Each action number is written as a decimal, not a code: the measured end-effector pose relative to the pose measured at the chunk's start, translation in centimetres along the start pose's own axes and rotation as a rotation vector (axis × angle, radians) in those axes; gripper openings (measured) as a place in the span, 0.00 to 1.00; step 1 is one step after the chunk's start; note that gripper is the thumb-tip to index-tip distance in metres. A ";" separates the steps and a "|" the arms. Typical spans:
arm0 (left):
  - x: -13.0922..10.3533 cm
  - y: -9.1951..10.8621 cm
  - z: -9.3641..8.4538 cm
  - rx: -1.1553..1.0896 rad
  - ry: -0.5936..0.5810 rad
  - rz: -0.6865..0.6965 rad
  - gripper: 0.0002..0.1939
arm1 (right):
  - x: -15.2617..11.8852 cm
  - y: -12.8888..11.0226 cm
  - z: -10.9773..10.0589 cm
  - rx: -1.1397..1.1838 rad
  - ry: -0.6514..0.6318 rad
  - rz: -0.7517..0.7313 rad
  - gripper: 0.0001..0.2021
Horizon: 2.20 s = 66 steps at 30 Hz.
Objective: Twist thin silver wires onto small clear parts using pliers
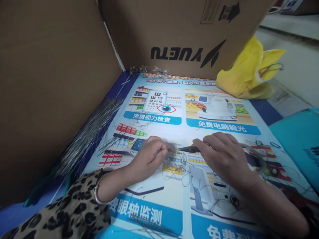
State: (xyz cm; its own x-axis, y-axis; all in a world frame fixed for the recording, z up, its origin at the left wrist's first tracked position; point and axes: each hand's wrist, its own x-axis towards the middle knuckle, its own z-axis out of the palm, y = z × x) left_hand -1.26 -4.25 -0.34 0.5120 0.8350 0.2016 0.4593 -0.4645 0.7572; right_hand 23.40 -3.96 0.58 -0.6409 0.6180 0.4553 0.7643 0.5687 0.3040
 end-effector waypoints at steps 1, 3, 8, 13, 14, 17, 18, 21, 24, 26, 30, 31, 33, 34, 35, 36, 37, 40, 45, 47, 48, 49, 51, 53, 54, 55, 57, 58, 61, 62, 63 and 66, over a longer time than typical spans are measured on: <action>0.0 0.0 0.0 0.003 -0.001 0.008 0.07 | 0.0 0.0 0.0 -0.001 0.000 -0.002 0.07; 0.1 0.0 0.1 0.005 0.000 0.013 0.08 | -0.1 -0.1 0.1 0.003 0.002 -0.006 0.07; 0.2 0.0 0.2 -0.018 0.024 0.002 0.09 | -0.1 -0.2 0.1 0.016 0.049 -0.036 0.07; 0.3 -0.1 0.3 -0.029 0.007 -0.006 0.08 | -0.1 -0.3 -0.2 -0.007 0.073 -0.033 0.07; 0.3 -0.1 0.3 -0.023 -0.010 -0.009 0.08 | -0.1 -0.2 -0.2 -0.017 0.070 -0.029 0.07; 0.3 -0.2 0.3 -0.003 -0.056 -0.028 0.09 | -0.2 -0.1 -0.3 -0.036 0.059 -0.023 0.07; 0.3 -0.2 0.3 -0.001 -0.061 -0.034 0.09 | -0.3 0.0 -0.3 -0.038 0.057 -0.023 0.07; 0.3 -0.3 0.2 -0.005 -0.064 -0.030 0.09 | -0.4 0.1 -0.2 -0.044 0.055 -0.026 0.07; 0.3 -0.5 0.0 -0.021 -0.075 -0.009 0.07 | -0.4 0.1 -0.1 -0.052 0.051 -0.029 0.07; 0.4 -0.6 -0.1 -0.031 -0.082 0.001 0.05 | -0.4 0.1 -0.1 -0.051 0.055 -0.033 0.07; 0.5 -0.6 -0.4 -0.041 -0.098 0.013 0.05 | -0.4 0.0 -0.1 -0.047 0.056 -0.036 0.06; 0.6 -0.6 -0.5 -0.041 -0.108 0.017 0.05 | -0.4 0.0 -0.1 -0.049 0.055 -0.035 0.07; 0.6 -0.5 -0.6 -0.038 -0.134 0.031 0.06 | -0.5 0.0 -0.2 -0.053 0.053 -0.034 0.07; 0.7 -0.5 -0.7 -0.036 -0.145 0.040 0.06 | -0.5 0.0 -0.2 -0.055 0.054 -0.035 0.07; 0.7 -0.5 -0.7 -0.035 -0.157 0.047 0.07 | -0.5 -0.1 -0.2 -0.056 0.054 -0.036 0.07; 0.7 -0.5 -0.8 -0.033 -0.166 0.051 0.07 | -0.5 -0.1 -0.2 -0.057 0.057 -0.036 0.07; 0.7 -0.6 -0.9 -0.033 -0.173 0.052 0.07 | -0.6 0.0 -0.2 -0.057 0.056 -0.036 0.07; 0.8 -0.7 -1.1 -0.038 -0.205 0.067 0.07 | -0.6 0.0 -0.2 -0.054 0.057 -0.038 0.07; 0.9 -0.7 -1.3 -0.050 -0.264 0.130 0.05 | -0.6 0.0 -0.2 -0.049 0.062 -0.042 0.07; 0.9 -0.6 -1.3 -0.049 -0.263 0.136 0.04 | -0.6 0.0 -0.2 -0.048 0.065 -0.043 0.07; 0.9 -0.6 -1.2 -0.048 -0.261 0.139 0.04 | -0.6 0.0 -0.3 -0.049 0.065 -0.041 0.07; 0.9 -0.6 -1.2 -0.048 -0.259 0.142 0.05 | -0.6 0.0 -0.3 -0.050 0.062 -0.039 0.07; 1.0 -0.6 -1.2 -0.048 -0.258 0.148 0.05 | -0.6 0.0 -0.4 -0.052 0.052 -0.035 0.07; 1.0 -0.6 -1.2 -0.049 -0.262 0.153 0.05 | -0.6 -0.1 -0.4 -0.057 0.050 -0.036 0.07; 1.0 -0.6 -1.2 -0.049 -0.263 0.153 0.05 | -0.5 -0.2 -0.4 -0.060 0.046 -0.035 0.07; 1.0 -0.5 -1.3 -0.048 -0.264 0.152 0.05 | -0.5 -0.2 -0.4 -0.062 0.040 -0.034 0.07; 1.1 -0.4 -1.3 -0.050 -0.267 0.151 0.06 | -0.4 -0.3 -0.4 -0.069 0.022 -0.022 0.08; 1.2 -0.3 -1.3 -0.051 -0.268 0.147 0.07 | -0.3 -0.4 -0.4 -0.071 0.014 -0.016 0.08; 1.5 0.1 -1.0 -0.055 -0.257 0.111 0.12 | -0.2 -0.6 -0.3 -0.085 0.008 -0.009 0.07; 1.6 0.3 -0.9 -0.055 -0.245 0.091 0.13 | -0.2 -0.6 -0.3 -0.090 0.007 -0.008 0.07; 1.7 0.4 -0.7 -0.054 -0.228 0.064 0.14 | -0.2 -0.6 -0.3 -0.095 0.003 -0.008 0.07; 1.7 0.7 -0.2 -0.060 -0.133 -0.055 0.12 | -0.1 -0.7 -0.3 -0.104 -0.012 0.013 0.07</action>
State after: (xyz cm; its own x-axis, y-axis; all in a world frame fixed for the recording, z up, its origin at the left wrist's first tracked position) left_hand -0.22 -3.07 0.62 0.5810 0.8102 0.0777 0.4468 -0.3973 0.8016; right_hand 22.96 -4.62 0.60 -0.6315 0.6316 0.4497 0.7752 0.5020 0.3835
